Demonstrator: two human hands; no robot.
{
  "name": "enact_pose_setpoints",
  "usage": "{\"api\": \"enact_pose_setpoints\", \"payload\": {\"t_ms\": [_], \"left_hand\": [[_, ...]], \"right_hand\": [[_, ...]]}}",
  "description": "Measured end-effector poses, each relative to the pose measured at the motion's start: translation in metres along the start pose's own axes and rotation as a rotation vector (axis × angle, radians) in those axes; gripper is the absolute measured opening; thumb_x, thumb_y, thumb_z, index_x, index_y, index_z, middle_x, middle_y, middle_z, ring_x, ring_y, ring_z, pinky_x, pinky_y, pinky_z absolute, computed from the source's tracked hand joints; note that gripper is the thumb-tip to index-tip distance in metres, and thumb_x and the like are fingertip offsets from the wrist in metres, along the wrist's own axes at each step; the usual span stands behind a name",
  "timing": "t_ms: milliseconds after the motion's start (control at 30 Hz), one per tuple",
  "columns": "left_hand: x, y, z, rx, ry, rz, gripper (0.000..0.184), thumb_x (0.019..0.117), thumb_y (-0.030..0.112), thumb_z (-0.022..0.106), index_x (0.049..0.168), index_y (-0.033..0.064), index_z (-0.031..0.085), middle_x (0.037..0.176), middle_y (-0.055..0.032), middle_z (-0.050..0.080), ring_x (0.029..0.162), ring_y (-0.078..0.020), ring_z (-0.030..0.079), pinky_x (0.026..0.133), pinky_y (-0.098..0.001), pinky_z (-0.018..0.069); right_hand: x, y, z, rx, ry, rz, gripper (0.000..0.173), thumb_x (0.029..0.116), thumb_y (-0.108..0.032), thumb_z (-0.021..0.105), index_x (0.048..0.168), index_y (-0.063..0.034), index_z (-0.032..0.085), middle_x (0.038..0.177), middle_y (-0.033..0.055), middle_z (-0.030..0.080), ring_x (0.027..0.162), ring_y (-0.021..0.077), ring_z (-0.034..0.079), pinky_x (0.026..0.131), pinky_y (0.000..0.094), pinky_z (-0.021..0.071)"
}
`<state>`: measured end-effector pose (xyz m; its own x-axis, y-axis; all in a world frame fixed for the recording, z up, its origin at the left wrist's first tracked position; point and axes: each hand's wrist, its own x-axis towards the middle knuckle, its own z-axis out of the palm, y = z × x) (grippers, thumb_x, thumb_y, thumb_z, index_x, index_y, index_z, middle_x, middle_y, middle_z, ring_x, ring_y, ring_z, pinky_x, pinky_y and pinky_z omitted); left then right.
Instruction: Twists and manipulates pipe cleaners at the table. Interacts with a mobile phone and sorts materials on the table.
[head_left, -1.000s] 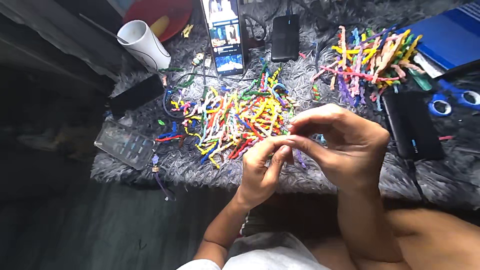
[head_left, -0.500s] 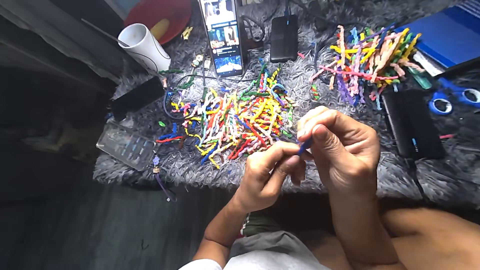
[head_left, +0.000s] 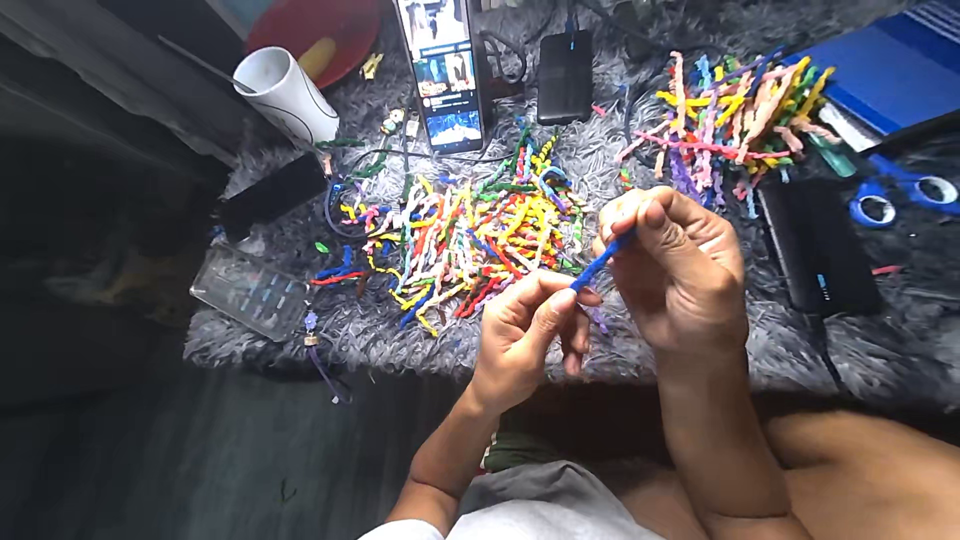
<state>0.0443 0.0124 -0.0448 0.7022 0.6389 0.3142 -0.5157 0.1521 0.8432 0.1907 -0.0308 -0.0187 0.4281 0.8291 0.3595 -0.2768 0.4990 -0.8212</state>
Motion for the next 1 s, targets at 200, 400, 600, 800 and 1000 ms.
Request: {"api": "enact_pose_setpoints", "payload": {"t_ms": [200,400,600,800,1000], "left_hand": [[0.003,0.001,0.001,0.331,0.127,0.142,0.015,0.1073,0.014,0.052,0.105,0.0098,0.067,0.079,0.0075,0.068,0.062,0.0034,0.063,0.054,-0.0137,0.0547],[0.003,-0.004,-0.002,0.502,0.142,0.219,0.012,0.1042,0.01,0.056,0.098,0.0057,0.065,0.073,0.0065,0.065,0.058,0.0041,0.06,0.052,-0.0139,0.0533],[-0.005,-0.004,0.001,-0.12,-0.002,0.0,0.016,0.1048,0.024,0.058,0.099,0.016,0.07,0.072,0.0125,0.064,0.055,0.0117,0.049,0.051,-0.0063,0.0394],[-0.005,-0.009,-0.001,-0.676,-0.164,-0.203,0.019,0.1006,0.026,0.064,0.096,0.0114,0.075,0.06,0.0116,0.063,0.051,0.0063,0.055,0.05,-0.0104,0.0434],[0.0,-0.012,-0.031,0.096,0.105,0.085,0.032,0.1053,0.039,0.053,0.093,0.0182,0.074,0.069,0.0118,0.065,0.052,0.0081,0.051,0.048,-0.0096,0.0425]], "right_hand": [[0.0,0.004,-0.005,-0.111,-0.07,-0.029,0.019,0.1045,-0.025,0.059,0.106,-0.0138,0.074,0.097,-0.0093,0.071,0.082,-0.0005,0.066,0.075,0.0163,0.0564],[-0.004,0.006,0.001,-0.201,-0.1,-0.09,0.008,0.0974,-0.007,0.067,0.1,-0.01,0.073,0.1,-0.0069,0.073,0.087,0.0005,0.069,0.077,0.0169,0.0596],[-0.008,0.011,0.005,0.004,-0.129,-0.083,0.009,0.0974,-0.013,0.068,0.099,-0.0132,0.077,0.098,-0.0069,0.073,0.09,0.0017,0.069,0.079,0.0184,0.0593],[-0.001,0.012,0.003,0.046,-0.253,-0.072,0.009,0.0983,-0.018,0.068,0.099,-0.0141,0.077,0.097,-0.0077,0.073,0.09,0.0008,0.069,0.079,0.0174,0.0589],[0.041,-0.035,-0.037,-0.578,-0.174,-0.246,0.013,0.0971,-0.006,0.066,0.107,-0.0115,0.073,0.103,-0.0137,0.075,0.09,-0.0046,0.07,0.082,0.0157,0.0599]]}}
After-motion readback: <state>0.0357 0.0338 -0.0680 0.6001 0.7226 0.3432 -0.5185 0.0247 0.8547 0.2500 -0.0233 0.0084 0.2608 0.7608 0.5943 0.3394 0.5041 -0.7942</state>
